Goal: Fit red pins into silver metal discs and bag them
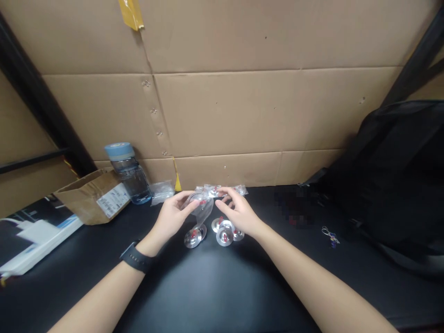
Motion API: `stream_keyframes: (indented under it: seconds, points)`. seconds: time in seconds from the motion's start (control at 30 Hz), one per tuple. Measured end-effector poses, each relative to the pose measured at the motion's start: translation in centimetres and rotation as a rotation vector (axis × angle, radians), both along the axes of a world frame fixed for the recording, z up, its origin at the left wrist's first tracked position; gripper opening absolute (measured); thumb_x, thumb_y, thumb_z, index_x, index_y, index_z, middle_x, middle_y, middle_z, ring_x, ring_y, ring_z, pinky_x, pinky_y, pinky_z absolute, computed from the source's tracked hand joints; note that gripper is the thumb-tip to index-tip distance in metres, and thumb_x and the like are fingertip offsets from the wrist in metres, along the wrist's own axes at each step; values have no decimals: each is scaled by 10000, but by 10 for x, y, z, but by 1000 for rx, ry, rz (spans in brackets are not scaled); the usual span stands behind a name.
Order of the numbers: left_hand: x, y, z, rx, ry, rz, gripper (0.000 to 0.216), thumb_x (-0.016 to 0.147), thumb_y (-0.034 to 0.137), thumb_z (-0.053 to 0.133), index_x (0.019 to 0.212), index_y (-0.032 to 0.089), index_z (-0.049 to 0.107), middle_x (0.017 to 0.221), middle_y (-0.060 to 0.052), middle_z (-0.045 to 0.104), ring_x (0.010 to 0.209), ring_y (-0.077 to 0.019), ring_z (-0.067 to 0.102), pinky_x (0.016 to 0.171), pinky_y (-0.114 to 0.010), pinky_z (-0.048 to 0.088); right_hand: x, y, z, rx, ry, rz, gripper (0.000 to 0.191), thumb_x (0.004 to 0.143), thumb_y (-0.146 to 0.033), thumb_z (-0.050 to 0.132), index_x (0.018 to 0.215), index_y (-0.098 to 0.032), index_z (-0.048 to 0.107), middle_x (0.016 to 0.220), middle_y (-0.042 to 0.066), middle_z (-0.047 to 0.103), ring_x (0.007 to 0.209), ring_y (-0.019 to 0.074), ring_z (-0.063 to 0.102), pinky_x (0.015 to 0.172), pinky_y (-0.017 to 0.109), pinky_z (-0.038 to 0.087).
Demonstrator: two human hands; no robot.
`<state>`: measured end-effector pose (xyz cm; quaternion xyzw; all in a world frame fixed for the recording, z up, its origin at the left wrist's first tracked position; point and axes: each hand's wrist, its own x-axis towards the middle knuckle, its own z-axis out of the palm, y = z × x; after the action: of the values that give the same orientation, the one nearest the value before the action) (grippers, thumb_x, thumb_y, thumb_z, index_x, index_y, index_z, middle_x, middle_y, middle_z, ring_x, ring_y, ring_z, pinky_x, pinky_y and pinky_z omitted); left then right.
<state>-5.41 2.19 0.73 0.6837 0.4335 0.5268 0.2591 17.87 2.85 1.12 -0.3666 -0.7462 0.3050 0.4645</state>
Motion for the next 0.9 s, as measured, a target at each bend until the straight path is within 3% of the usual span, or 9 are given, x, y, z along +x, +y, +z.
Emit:
stream_keyframes:
  seconds: [0.1, 0.23, 0.4, 0.6, 0.7, 0.8, 0.9]
  points:
    - [10, -9, 2, -41, -31, -45, 380, 799, 390, 814, 1093, 161, 739, 1061, -100, 794, 961, -254, 754, 891, -375, 606, 0, 0, 2, -69, 77, 74, 416, 912, -331, 676, 1310, -235, 601, 1118, 60, 699, 886, 174, 671, 700, 281, 532]
    - [15, -16, -2, -95, 7, -94, 338, 776, 356, 840, 1043, 172, 743, 966, -76, 799, 886, -236, 760, 842, -360, 618, 2, 0, 1, -99, -44, 183, 201, 881, -279, 701, 1051, -197, 773, 858, 30, 759, 716, 157, 667, 674, 278, 519]
    - [17, -14, -5, -102, 35, -104, 264, 836, 346, 779, 1029, 178, 716, 954, -72, 783, 866, -214, 748, 823, -352, 601, 3, 2, -4, -137, -30, 169, 178, 880, -288, 697, 972, -191, 814, 901, 54, 802, 776, 200, 726, 716, 303, 553]
    - [16, -9, -13, -223, -11, -224, 578, 778, 285, 808, 1277, 186, 534, 1030, -93, 747, 859, -211, 744, 813, -383, 609, 2, 7, -6, -162, 98, 94, 189, 845, -325, 737, 925, -165, 798, 892, 81, 803, 826, 235, 757, 798, 359, 595]
    - [14, -7, -15, -246, -66, -228, 621, 806, 301, 786, 1324, 198, 460, 1014, -81, 743, 906, -214, 749, 876, -399, 598, 1, 10, -5, -195, 236, 64, 217, 838, -358, 750, 917, -156, 762, 868, 92, 793, 834, 244, 766, 816, 377, 606]
    - [13, -5, -16, -249, -100, -210, 534, 855, 369, 744, 1276, 209, 457, 978, -63, 738, 928, -213, 746, 864, -375, 596, 1, 11, -1, -212, 344, 37, 247, 838, -392, 750, 937, -167, 721, 894, 94, 784, 855, 240, 766, 834, 380, 611]
    - [14, -4, -16, -230, -154, -196, 399, 872, 389, 731, 1112, 224, 458, 945, -47, 738, 894, -193, 737, 810, -330, 588, 2, 9, -1, -223, 328, 16, 293, 839, -392, 750, 1030, -180, 687, 888, 76, 772, 804, 224, 758, 788, 368, 611]
